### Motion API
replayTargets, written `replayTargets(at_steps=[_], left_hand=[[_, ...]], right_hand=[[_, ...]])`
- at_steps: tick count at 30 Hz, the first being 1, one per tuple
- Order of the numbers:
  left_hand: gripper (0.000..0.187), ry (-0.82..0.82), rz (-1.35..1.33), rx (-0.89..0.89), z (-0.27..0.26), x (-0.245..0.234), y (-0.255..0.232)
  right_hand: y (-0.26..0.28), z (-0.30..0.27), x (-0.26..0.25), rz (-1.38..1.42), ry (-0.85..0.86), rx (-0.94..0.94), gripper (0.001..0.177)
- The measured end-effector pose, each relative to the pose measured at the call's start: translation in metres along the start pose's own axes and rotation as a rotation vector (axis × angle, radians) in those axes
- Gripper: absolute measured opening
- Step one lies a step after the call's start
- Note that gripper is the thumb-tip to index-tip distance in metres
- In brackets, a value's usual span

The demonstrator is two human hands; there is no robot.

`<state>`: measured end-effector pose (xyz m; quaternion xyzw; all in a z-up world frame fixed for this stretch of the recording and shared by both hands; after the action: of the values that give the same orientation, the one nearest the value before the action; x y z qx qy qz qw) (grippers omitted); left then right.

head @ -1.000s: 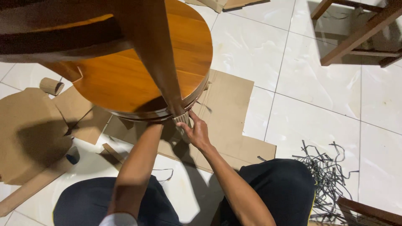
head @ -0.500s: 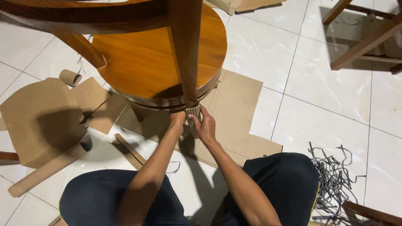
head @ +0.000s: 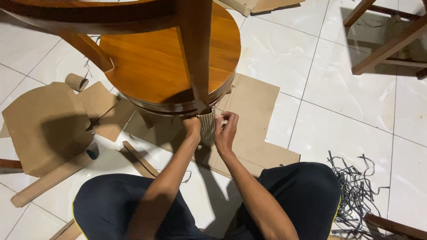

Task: The person wraps a wooden chair leg with protective cardboard and secures it with ties.

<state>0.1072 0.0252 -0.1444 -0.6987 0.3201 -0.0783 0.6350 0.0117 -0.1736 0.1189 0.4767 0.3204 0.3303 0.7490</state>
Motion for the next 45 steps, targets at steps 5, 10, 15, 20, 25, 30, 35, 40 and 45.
replayTargets(at_steps=[5, 10, 15, 20, 25, 30, 35, 40, 45], left_hand=[[0.067, -0.065, 0.111, -0.025, -0.026, -0.011, -0.038], [0.069, -0.197, 0.238, -0.474, -0.061, -0.039, -0.115], [0.058, 0.214, -0.076, -0.272, -0.022, -0.028, -0.034], [0.044, 0.357, -0.258, -0.396, 0.019, 0.013, 0.037], [0.081, -0.018, 0.314, -0.967, 0.007, -0.063, -0.028], [0.082, 0.509, -0.247, -0.842, 0.031, -0.01, 0.04], [0.074, 0.279, 0.715, -0.46, 0.031, 0.031, -0.003], [0.07, 0.183, 0.836, -0.629, 0.022, 0.033, 0.006], [0.082, 0.37, 0.404, -0.398, -0.021, -0.001, -0.067]], right_hand=[[0.014, -0.011, -0.002, -0.04, 0.0, -0.078, 0.01], [0.028, -0.026, 0.0, -0.027, 0.045, -0.101, 0.034], [0.033, -0.019, 0.0, 0.0, 0.104, -0.092, 0.081], [0.012, -0.019, 0.0, -0.012, 0.123, -0.101, 0.036], [0.003, -0.034, -0.009, 0.048, 0.158, -0.171, 0.019], [0.017, -0.028, -0.022, 0.051, 0.112, -0.2, 0.014], [0.016, -0.011, -0.022, 0.037, 0.082, -0.162, 0.018], [0.014, 0.008, -0.012, -0.116, -0.016, -0.207, 0.026], [0.008, 0.01, 0.004, -0.07, -0.036, -0.052, 0.029]])
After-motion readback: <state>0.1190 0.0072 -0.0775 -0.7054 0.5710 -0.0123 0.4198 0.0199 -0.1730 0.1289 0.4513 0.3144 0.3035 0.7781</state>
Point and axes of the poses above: each hand's wrist, its own z-axis towards the middle knuckle, its own x-axis out of the palm, y = z × x, the point moved 7 cm from there along z, towards the middle knuckle, and after that the axes turned 15 degrees about -y, right-handed, at the moved point
